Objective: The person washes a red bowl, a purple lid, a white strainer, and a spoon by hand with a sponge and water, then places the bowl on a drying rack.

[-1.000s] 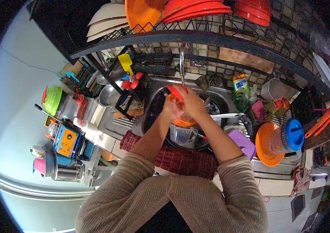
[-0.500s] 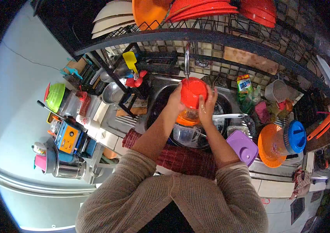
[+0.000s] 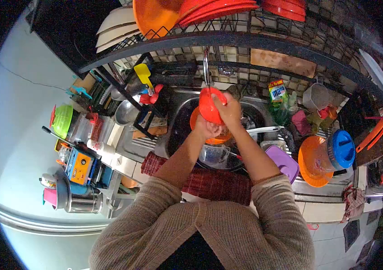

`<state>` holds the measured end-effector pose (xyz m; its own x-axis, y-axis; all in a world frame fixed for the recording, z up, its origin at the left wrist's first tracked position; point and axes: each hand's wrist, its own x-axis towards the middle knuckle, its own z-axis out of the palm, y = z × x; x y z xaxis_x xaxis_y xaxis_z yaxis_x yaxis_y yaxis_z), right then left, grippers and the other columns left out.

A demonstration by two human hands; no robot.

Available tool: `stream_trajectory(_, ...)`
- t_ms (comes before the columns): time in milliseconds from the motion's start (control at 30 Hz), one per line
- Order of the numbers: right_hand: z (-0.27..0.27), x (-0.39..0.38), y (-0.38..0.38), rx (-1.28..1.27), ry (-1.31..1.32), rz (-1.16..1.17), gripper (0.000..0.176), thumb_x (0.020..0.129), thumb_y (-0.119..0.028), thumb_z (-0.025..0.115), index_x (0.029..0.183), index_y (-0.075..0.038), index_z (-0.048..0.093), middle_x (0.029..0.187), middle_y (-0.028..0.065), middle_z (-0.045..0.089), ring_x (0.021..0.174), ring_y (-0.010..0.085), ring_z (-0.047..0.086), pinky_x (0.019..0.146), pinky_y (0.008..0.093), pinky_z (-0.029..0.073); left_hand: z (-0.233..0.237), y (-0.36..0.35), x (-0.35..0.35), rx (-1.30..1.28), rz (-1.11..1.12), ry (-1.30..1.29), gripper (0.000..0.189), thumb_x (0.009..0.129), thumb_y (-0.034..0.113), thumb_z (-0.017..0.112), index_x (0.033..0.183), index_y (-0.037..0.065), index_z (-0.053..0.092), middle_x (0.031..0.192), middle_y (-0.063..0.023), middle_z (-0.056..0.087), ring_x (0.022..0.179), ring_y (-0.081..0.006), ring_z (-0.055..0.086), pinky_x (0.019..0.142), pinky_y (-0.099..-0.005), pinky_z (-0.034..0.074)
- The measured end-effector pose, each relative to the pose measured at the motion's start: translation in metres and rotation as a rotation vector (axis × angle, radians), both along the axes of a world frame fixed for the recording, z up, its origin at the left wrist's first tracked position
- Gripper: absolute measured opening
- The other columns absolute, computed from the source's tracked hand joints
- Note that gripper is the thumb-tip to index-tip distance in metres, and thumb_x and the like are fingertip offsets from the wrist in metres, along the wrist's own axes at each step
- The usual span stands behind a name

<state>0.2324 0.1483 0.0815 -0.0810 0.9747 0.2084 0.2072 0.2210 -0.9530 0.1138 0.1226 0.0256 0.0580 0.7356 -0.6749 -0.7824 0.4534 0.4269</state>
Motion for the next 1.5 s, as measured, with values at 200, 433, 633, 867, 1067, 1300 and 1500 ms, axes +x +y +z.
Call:
stream_trajectory(200,0.008,-0.002,-0.016,0.638,-0.494,0.623,0.023,0.075,-0.023,0.058,0.086,-0.003,0.054,0.089,0.0175,0.056,0.087,0.0342,0.054,0.072,0.0418,0.044,0.041,-0.029,-0.043,0.327,-0.159,-0.075,0.069,0.078,0.068,0.032,0.117,0.014,0.049,0.116,-0.0089,0.054,0.105,-0.0269,0.051,0.092,-0.0453,0.038)
stream_trajectory(433,-0.009,-0.01,-0.011,0.171,-0.052,0.631,0.034,0.081,-0.023,0.055,0.108,-0.003,0.049,0.101,0.0129,0.057,0.092,0.0232,0.056,0.079,0.0325,0.044,0.041,-0.015,-0.041,0.55,-0.205,-0.047,0.048,0.078,0.046,0.049,0.114,0.015,0.049,0.116,-0.006,0.052,0.105,-0.0267,0.051,0.085,-0.0429,0.043)
stream_trajectory(633,-0.008,-0.031,0.006,0.05,0.117,0.462,0.031,0.088,-0.025,0.049,0.112,-0.005,0.052,0.102,0.0095,0.059,0.094,0.0169,0.055,0.083,0.0284,0.042,0.049,-0.017,-0.012,0.475,-0.035,0.141,0.048,0.08,0.045,0.043,0.118,0.018,0.046,0.117,-0.0063,0.051,0.104,-0.0271,0.052,0.083,-0.0488,0.043)
stream_trajectory(867,-0.003,-0.014,0.022,0.657,-0.096,0.146,0.043,0.077,-0.017,0.06,0.116,-0.004,0.047,0.11,0.016,0.052,0.106,0.03,0.049,0.09,0.0353,0.038,0.044,-0.03,-0.022,0.45,0.155,-0.059,0.062,0.076,0.053,0.033,0.122,0.014,0.042,0.12,-0.0101,0.049,0.107,-0.0297,0.049,0.09,-0.0445,0.04)
stream_trajectory(1067,-0.041,0.024,0.025,-0.46,0.539,0.371,0.057,0.077,-0.032,0.063,0.123,-0.007,0.04,0.118,0.0163,0.049,0.103,0.0307,0.053,0.086,0.0399,0.042,0.016,-0.007,-0.024,0.353,0.132,0.095,0.056,0.077,0.055,0.032,0.111,0.015,0.051,0.102,-0.0038,0.059,0.08,-0.0173,0.056,0.063,-0.0291,0.047)
stream_trajectory(1300,-0.029,0.045,-0.005,-0.766,0.687,0.529,0.053,0.076,-0.011,0.057,0.126,-0.012,0.038,0.115,0.0114,0.052,0.1,0.0281,0.057,0.077,0.0383,0.05,-0.021,0.011,-0.007,0.328,0.004,0.448,0.05,0.084,0.057,0.034,0.109,0.017,0.051,0.099,-0.0022,0.059,0.075,-0.0168,0.055,0.064,-0.0313,0.047)
stream_trajectory(1500,-0.016,0.034,-0.017,0.38,-0.148,0.205,0.073,0.067,0.001,0.057,0.133,-0.014,0.032,0.126,0.0178,0.04,0.117,0.0331,0.041,0.094,0.0377,0.039,-0.007,0.012,-0.018,0.204,0.062,0.065,0.053,0.086,0.054,0.036,0.115,0.01,0.047,0.108,-0.0088,0.057,0.095,-0.0256,0.055,0.087,-0.0421,0.042)
